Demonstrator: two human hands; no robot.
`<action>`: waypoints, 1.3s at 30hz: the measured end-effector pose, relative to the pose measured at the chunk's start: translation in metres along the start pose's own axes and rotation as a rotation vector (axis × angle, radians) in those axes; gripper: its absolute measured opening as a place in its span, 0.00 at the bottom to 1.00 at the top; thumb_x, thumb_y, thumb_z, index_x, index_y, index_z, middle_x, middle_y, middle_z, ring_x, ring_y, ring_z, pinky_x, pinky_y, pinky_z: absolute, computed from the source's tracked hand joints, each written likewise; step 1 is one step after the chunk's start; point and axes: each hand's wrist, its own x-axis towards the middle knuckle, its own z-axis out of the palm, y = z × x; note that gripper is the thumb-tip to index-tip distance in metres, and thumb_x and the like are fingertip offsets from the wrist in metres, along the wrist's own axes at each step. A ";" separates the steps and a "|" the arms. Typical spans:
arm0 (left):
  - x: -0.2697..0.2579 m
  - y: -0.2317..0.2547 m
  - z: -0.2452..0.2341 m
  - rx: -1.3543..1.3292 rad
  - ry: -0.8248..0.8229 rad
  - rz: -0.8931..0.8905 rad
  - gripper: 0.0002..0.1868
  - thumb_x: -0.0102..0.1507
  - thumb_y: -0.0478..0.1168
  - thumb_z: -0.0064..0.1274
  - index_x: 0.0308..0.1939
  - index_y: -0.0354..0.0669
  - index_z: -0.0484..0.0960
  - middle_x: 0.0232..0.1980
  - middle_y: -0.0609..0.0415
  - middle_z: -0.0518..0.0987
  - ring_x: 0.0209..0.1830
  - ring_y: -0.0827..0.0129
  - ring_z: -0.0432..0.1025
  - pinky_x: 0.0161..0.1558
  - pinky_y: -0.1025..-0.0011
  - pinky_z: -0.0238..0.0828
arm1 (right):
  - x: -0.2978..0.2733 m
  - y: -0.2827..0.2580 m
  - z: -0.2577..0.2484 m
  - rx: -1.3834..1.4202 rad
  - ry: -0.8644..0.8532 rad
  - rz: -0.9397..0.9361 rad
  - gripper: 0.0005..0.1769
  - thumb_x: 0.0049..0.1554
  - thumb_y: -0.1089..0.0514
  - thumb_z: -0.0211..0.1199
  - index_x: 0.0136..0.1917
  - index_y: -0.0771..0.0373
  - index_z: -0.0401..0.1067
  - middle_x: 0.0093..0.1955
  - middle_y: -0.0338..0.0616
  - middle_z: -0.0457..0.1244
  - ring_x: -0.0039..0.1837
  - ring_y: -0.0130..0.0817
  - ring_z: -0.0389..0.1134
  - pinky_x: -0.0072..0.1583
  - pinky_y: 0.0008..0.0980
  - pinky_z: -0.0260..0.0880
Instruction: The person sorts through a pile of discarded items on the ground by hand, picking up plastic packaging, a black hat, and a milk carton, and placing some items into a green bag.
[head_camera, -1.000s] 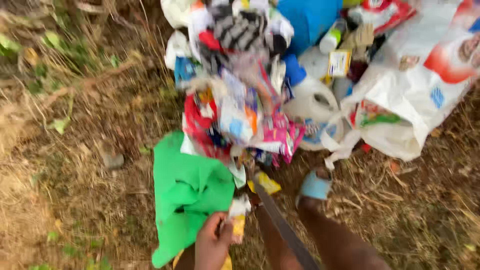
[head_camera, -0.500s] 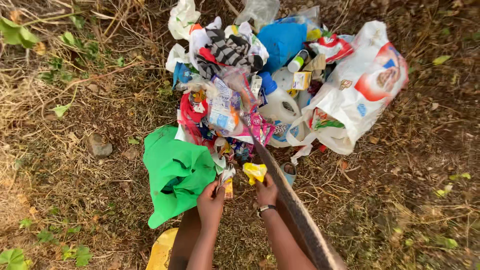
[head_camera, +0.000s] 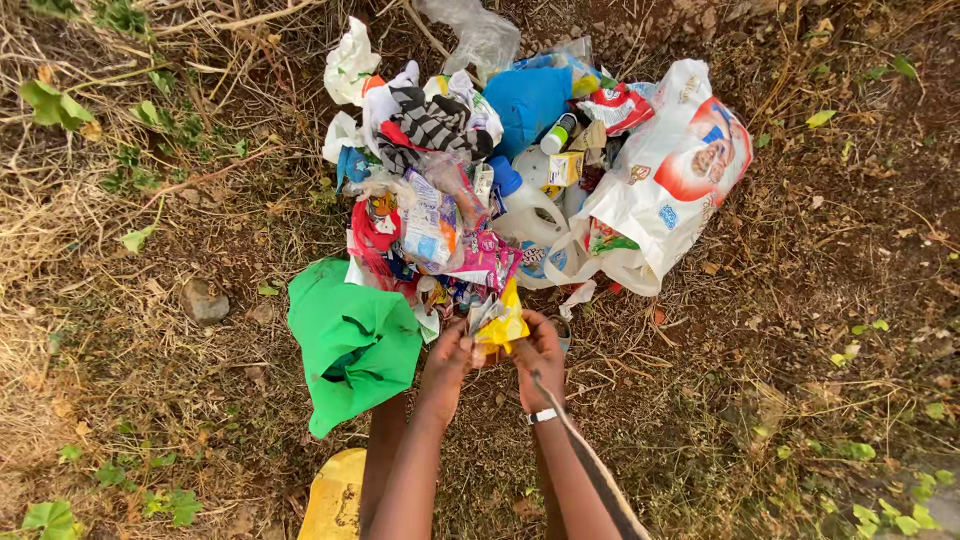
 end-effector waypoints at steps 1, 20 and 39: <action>0.000 -0.004 -0.001 -0.027 -0.023 0.030 0.30 0.67 0.37 0.55 0.74 0.39 0.69 0.58 0.48 0.80 0.50 0.73 0.76 0.52 0.76 0.75 | -0.002 0.001 0.000 0.047 -0.042 -0.026 0.22 0.56 0.70 0.59 0.65 0.67 0.68 0.59 0.46 0.66 0.55 0.32 0.69 0.56 0.32 0.73; -0.012 -0.025 0.001 -0.141 -0.055 -0.163 0.23 0.65 0.36 0.44 0.65 0.57 0.71 0.52 0.61 0.82 0.45 0.74 0.79 0.43 0.69 0.79 | -0.029 0.011 0.019 -0.768 -0.022 -0.450 0.19 0.51 0.71 0.67 0.57 0.64 0.76 0.55 0.44 0.65 0.51 0.35 0.70 0.51 0.30 0.76; -0.016 -0.069 -0.050 0.919 0.144 -0.256 0.18 0.65 0.40 0.48 0.59 0.48 0.71 0.48 0.48 0.84 0.40 0.61 0.80 0.40 0.62 0.78 | -0.059 0.079 0.009 -1.106 -0.331 -0.145 0.27 0.46 0.68 0.71 0.61 0.58 0.77 0.55 0.52 0.71 0.53 0.44 0.74 0.54 0.35 0.75</action>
